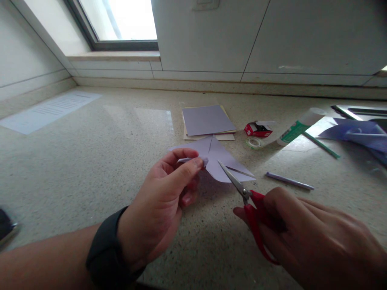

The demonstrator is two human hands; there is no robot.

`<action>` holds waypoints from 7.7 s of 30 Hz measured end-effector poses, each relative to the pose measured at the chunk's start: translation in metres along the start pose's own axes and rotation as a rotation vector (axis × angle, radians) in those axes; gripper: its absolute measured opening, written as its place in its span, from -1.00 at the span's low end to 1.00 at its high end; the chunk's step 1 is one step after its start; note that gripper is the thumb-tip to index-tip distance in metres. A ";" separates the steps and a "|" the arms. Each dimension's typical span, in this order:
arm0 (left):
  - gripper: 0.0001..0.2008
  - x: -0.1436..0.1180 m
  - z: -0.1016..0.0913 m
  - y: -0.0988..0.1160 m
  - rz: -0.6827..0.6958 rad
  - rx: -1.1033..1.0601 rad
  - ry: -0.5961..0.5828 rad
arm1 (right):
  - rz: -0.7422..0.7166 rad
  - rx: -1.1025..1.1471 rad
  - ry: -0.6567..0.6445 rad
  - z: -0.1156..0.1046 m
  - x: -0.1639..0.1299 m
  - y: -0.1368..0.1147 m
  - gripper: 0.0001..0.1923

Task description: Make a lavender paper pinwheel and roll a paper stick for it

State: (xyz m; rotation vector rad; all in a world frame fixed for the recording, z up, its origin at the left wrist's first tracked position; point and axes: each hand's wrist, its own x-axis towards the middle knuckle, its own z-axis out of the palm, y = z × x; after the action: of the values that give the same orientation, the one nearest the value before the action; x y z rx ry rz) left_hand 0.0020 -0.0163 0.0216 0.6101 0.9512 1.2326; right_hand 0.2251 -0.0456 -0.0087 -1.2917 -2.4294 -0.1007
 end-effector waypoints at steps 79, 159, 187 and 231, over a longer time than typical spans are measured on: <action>-0.68 -0.007 0.005 -0.019 -0.036 0.174 -0.094 | 0.352 0.952 0.168 -0.008 0.045 -0.019 -0.82; -0.77 -0.002 -0.014 -0.016 -0.102 0.237 -0.195 | 0.218 1.064 -0.914 -0.025 0.046 0.074 -0.45; -0.78 -0.001 -0.013 -0.017 -0.087 0.236 -0.219 | 0.166 1.009 -0.925 -0.025 0.043 0.078 -0.45; -0.82 0.002 -0.017 -0.012 -0.045 0.474 -0.364 | 0.271 1.105 -0.339 -0.015 0.050 0.089 -0.61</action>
State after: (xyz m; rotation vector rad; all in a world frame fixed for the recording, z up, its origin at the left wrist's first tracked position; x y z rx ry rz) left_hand -0.0063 -0.0189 0.0029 1.1378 0.9405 0.8145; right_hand 0.2771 0.0412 0.0133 -1.0732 -1.9127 1.4023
